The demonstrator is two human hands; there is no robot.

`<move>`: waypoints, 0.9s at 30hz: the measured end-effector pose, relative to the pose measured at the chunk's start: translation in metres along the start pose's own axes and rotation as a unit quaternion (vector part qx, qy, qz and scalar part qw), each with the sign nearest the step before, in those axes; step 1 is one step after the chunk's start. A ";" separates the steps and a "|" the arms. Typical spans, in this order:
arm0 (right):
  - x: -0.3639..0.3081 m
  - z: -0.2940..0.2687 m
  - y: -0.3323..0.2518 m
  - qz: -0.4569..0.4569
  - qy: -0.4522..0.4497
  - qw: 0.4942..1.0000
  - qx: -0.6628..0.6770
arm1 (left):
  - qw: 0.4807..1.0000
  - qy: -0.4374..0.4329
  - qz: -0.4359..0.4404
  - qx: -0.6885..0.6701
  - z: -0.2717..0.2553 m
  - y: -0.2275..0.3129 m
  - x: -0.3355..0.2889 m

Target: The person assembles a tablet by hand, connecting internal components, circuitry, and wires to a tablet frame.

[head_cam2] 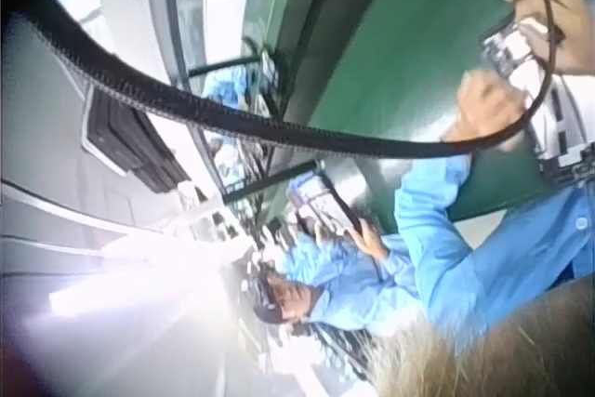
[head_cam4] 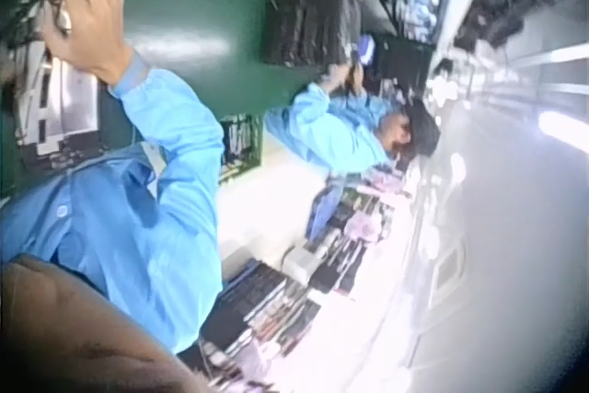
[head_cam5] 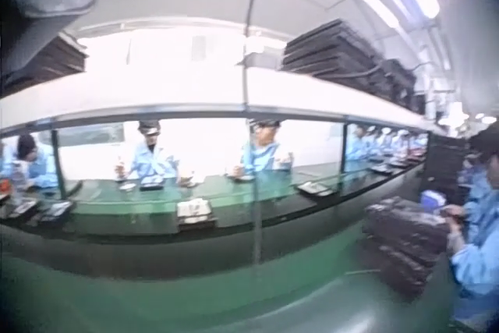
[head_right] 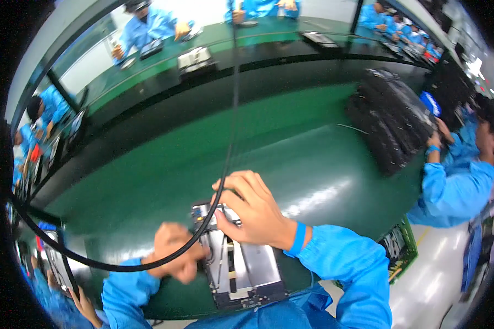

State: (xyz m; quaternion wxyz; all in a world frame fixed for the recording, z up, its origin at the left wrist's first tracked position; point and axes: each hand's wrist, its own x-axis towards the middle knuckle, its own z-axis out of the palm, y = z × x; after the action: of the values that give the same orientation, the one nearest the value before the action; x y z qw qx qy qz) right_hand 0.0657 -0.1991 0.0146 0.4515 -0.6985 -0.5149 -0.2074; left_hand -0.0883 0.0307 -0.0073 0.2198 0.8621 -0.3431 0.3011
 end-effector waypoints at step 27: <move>-0.021 -0.416 0.174 0.482 -0.112 0.799 -0.341 | 0.954 0.055 -0.236 0.174 0.019 -0.141 0.013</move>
State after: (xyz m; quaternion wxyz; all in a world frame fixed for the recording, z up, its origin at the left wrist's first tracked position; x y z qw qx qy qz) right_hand 0.2887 -0.5724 0.1369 0.1652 -0.9837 -0.0549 -0.0449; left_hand 0.0280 0.1076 -0.0360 0.1498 0.9254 -0.0595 0.3429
